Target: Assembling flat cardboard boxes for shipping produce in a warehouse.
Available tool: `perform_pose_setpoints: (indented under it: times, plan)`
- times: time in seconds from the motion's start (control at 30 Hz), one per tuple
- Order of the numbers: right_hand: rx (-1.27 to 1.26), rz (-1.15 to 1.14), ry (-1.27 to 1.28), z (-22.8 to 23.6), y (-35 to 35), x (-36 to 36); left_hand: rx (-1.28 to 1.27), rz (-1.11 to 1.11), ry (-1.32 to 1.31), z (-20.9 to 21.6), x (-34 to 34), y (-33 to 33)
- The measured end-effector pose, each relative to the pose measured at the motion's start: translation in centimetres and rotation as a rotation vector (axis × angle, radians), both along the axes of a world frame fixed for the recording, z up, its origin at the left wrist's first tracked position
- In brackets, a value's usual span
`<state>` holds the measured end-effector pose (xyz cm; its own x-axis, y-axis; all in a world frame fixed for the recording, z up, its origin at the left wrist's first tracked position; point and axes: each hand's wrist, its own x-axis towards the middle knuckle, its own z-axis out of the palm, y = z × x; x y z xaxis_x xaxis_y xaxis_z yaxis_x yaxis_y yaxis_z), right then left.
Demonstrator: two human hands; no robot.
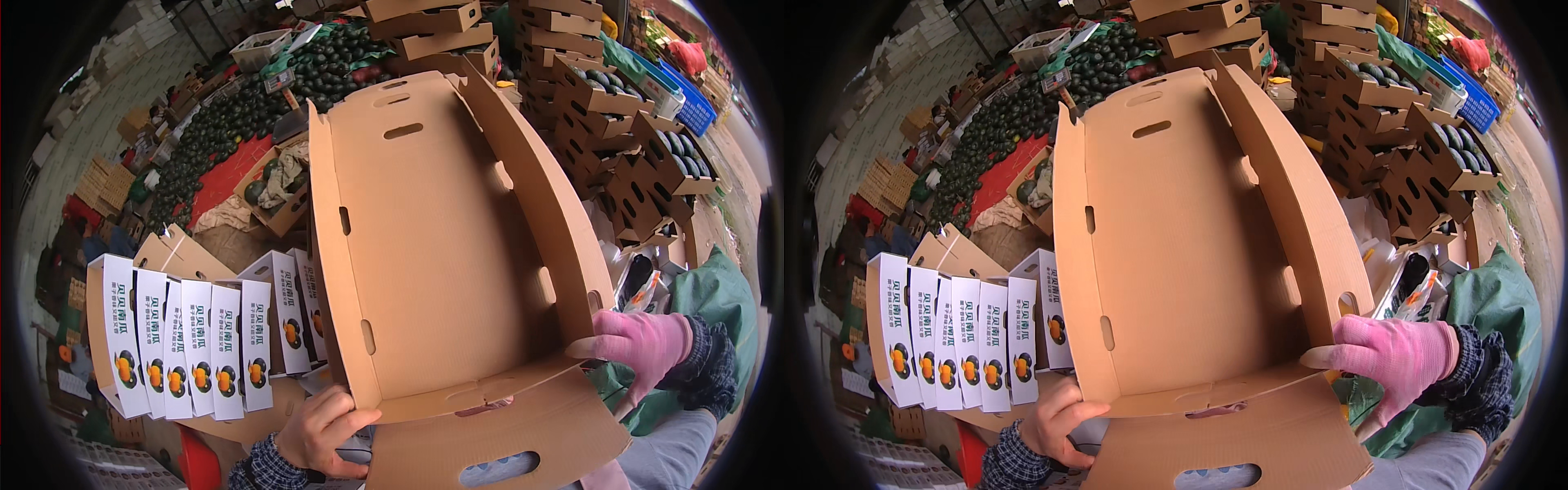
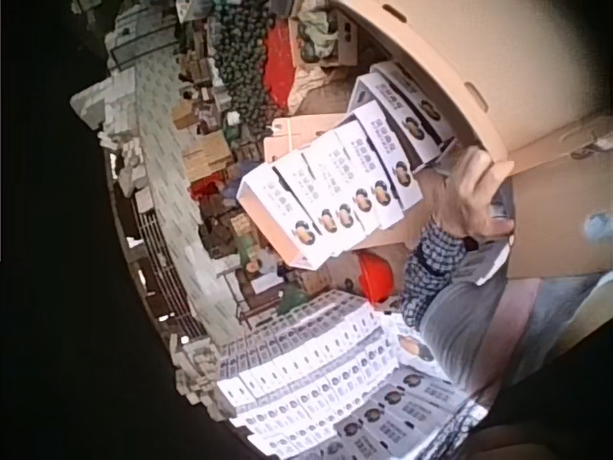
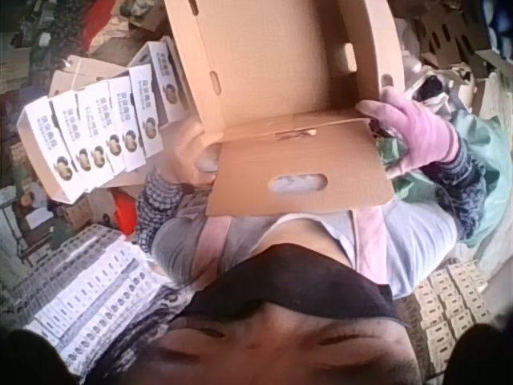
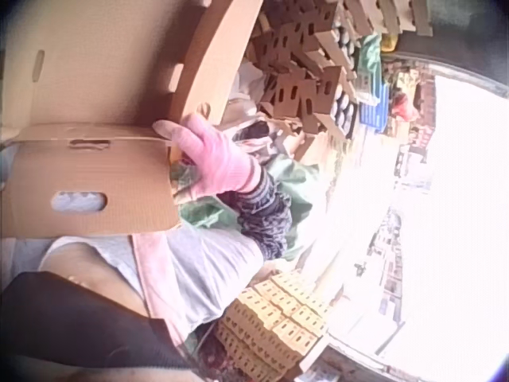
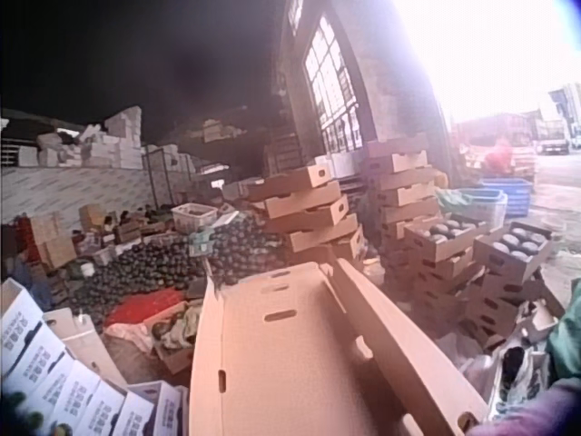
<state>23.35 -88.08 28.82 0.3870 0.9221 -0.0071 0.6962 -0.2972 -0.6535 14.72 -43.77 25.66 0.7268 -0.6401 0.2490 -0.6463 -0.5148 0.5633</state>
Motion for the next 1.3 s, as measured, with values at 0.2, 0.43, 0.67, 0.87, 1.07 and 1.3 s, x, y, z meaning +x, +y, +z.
perform_pose_setpoints:
  times: [0.2, 0.43, 0.67, 0.87, 1.07, 1.3]
  plan:
    - [0.33, -0.658, 0.386, -2.4, 4.2, 3.7, -0.942, 0.594, 0.14, -1.9, 5.5, -4.1]
    - [-0.098, -0.394, -1.061, 2.9, 7.8, 5.0, 0.574, 0.543, -0.357, 1.2, 6.7, -1.9]
    - [-0.703, 0.398, -0.069, -1.7, 12.7, 9.4, 1.016, -0.092, -0.264, 1.6, 9.1, -4.6]
    - [-0.196, 0.556, 0.541, 3.6, 11.0, 9.6, 0.733, -0.788, 0.486, 2.6, 11.4, -2.7]
    - [0.756, -0.955, 0.508, -2.3, 4.6, 25.4, -0.454, 0.461, 0.392, 3.2, 26.6, 4.2]
    - [0.782, -0.501, 0.638, -12.7, 6.7, 30.7, -0.789, 0.359, 0.752, -4.9, 30.1, 4.4]
